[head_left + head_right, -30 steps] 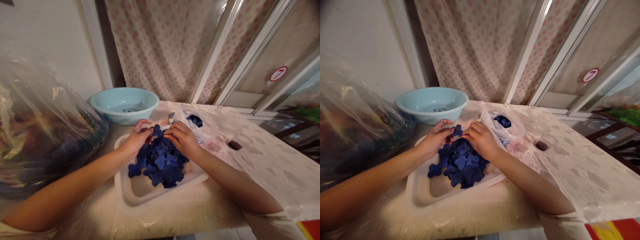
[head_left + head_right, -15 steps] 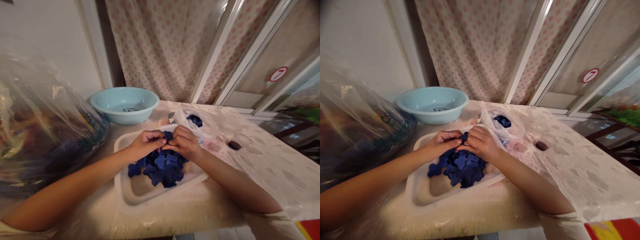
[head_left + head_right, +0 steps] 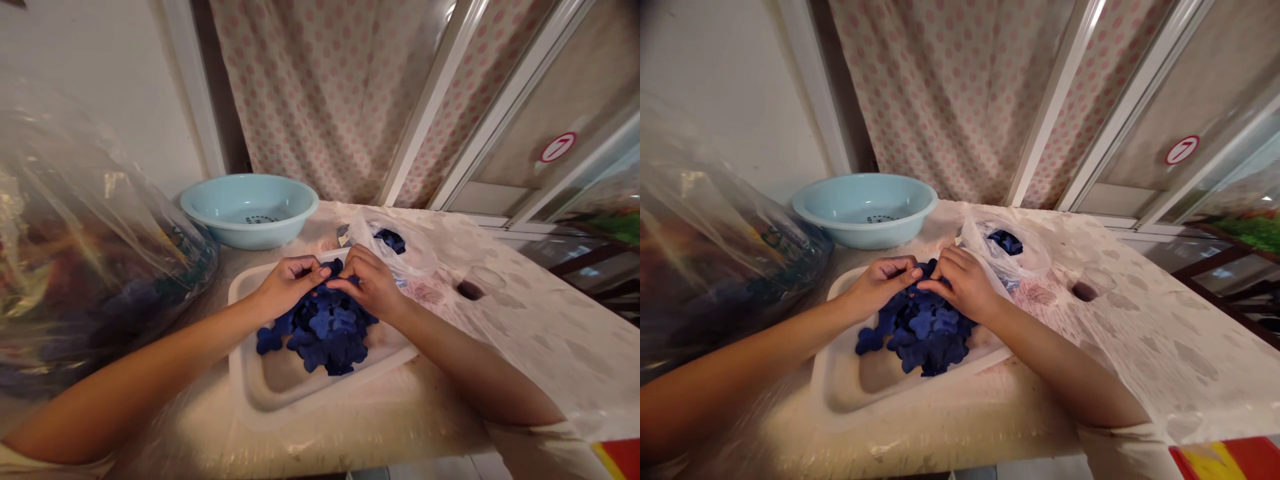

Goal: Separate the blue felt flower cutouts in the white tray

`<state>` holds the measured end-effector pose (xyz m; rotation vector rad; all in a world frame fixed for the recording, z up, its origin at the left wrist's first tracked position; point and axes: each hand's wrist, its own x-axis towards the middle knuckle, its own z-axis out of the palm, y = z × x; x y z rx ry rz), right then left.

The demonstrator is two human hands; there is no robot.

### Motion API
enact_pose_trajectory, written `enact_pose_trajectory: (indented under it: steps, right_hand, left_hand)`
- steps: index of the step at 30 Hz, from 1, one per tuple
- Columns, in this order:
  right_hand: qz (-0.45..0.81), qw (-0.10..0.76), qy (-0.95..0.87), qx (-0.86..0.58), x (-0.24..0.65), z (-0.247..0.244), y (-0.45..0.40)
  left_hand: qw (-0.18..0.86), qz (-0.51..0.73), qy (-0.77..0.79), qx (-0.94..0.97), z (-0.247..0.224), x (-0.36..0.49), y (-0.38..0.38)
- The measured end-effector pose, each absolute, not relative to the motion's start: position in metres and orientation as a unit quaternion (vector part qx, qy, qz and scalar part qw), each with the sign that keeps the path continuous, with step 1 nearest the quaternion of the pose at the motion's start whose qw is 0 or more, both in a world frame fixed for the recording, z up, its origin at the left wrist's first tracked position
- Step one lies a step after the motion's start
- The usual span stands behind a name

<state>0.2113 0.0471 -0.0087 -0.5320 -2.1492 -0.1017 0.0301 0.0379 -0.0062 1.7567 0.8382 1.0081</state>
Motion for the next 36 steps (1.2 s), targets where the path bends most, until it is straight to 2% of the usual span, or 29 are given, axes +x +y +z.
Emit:
enact_pose_trajectory:
  steps: [7,12,20,28,36]
  right_hand:
    - [-0.042,0.488,-0.850,-0.193,0.215,-0.011,0.050]
    - [0.018,0.503,-0.849,-0.160,0.213,-0.009,0.047]
    - [0.102,0.614,-0.690,-0.370,0.217,-0.007,0.054]
    - [0.206,0.537,-0.732,-0.364,0.212,-0.014,0.056]
    - [0.082,0.452,-0.836,-0.299,0.212,-0.008,0.046]
  left_hand:
    - [0.508,0.372,0.309,0.712,-0.005,0.031,0.036]
    - [0.506,0.382,0.302,0.712,-0.005,0.030,0.037]
    - [0.525,0.427,0.353,0.647,-0.008,0.034,0.040]
    - [0.479,0.388,0.395,0.681,-0.018,0.033,0.044]
    - [0.477,0.426,0.388,0.664,-0.007,0.033,0.037]
